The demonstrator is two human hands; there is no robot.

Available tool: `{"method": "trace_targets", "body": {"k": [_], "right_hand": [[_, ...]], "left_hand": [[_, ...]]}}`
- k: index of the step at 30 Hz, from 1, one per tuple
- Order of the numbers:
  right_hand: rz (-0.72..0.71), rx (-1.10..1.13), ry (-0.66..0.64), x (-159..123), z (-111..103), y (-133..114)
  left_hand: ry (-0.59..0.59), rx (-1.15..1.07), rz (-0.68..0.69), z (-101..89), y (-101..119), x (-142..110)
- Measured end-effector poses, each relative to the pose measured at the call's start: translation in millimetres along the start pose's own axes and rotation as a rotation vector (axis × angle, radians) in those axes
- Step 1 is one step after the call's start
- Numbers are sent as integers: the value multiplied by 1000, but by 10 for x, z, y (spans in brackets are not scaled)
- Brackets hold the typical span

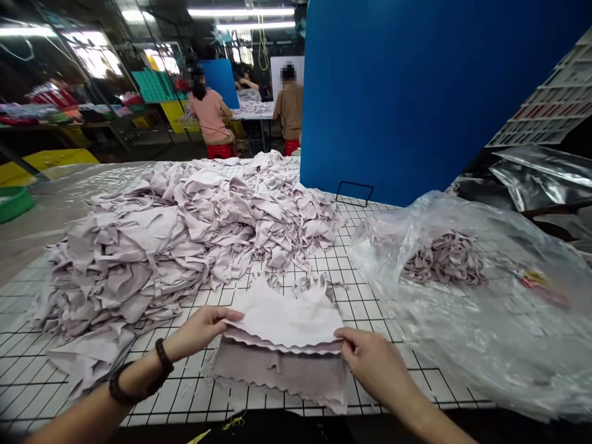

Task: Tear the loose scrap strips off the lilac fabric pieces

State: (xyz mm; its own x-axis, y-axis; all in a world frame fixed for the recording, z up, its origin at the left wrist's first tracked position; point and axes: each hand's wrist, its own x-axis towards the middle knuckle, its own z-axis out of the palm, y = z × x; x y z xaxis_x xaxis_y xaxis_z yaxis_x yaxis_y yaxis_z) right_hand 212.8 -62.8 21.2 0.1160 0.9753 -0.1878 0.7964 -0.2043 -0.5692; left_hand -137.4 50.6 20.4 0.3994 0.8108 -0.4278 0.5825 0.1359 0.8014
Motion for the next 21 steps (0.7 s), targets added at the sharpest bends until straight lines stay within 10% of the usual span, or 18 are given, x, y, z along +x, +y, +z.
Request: {"method": "trace_targets", "body": {"k": [6, 14, 21], "right_hand": [[-17, -209, 189, -500, 258, 7], [-114, -474, -58, -697, 541, 15], [37, -215, -90, -242, -36, -20]], "left_hand": [[130, 64, 128, 236, -170, -360], [99, 426, 362, 387, -423, -497], [278, 616, 494, 554, -56, -539]]}}
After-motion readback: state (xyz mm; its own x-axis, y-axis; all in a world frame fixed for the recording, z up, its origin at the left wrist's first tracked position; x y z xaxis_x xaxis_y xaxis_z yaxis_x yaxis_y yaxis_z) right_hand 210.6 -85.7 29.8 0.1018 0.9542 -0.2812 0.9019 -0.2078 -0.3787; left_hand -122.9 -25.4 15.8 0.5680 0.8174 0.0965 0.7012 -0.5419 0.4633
